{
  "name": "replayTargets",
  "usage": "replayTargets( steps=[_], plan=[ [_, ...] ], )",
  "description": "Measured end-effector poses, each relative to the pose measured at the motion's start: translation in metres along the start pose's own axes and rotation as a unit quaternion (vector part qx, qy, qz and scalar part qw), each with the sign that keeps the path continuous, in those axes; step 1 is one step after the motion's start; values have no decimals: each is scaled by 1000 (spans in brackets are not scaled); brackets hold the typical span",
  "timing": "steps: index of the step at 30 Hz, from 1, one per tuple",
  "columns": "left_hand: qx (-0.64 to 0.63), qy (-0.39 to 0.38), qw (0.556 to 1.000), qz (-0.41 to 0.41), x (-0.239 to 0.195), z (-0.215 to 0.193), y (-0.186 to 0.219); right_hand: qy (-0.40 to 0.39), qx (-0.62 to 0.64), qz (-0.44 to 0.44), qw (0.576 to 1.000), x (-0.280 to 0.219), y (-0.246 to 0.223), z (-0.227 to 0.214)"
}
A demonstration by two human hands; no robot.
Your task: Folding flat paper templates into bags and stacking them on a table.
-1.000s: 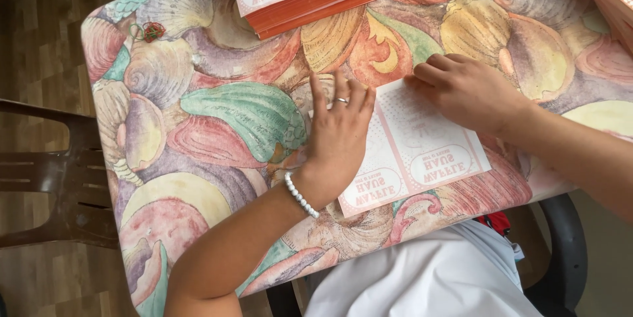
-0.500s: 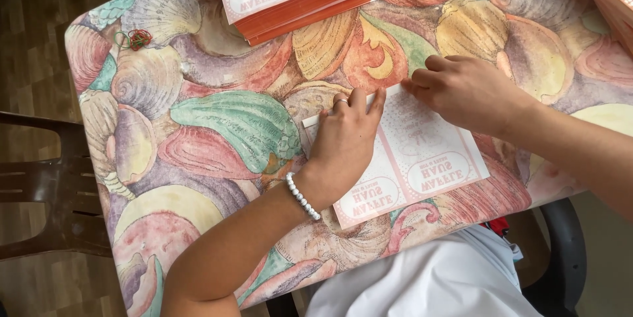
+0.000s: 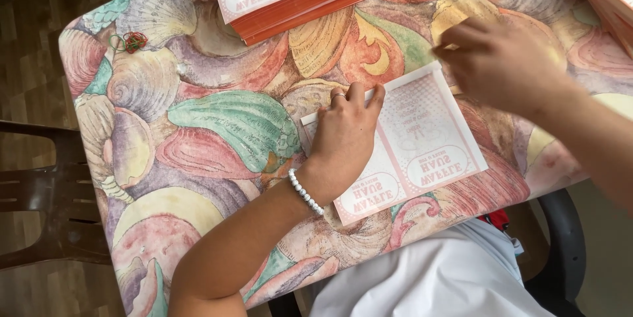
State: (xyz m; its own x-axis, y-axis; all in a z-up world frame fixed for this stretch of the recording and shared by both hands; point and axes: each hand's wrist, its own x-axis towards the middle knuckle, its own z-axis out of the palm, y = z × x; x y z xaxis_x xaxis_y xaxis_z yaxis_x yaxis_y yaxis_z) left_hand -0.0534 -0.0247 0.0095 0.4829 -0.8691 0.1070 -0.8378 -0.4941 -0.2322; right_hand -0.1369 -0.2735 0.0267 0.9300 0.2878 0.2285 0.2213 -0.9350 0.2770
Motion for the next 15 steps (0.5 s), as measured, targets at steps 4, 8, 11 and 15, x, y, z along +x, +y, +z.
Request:
replayTargets(
  steps=[4,8,11,15],
  plan=[
    [-45,59,997,6,-5,-3,1,110,118,-73,984,23,-53,31],
    [-77,77,994,13,-29,-9,-19,116,56,-21,991,9,-44,55],
    [-92,49,995,4,-50,-9,-42,99,71,6,993,-3,-23,63],
    [-76,44,995,38,-60,-11,-46,93,30,18,995,0,-43,68]
  ],
)
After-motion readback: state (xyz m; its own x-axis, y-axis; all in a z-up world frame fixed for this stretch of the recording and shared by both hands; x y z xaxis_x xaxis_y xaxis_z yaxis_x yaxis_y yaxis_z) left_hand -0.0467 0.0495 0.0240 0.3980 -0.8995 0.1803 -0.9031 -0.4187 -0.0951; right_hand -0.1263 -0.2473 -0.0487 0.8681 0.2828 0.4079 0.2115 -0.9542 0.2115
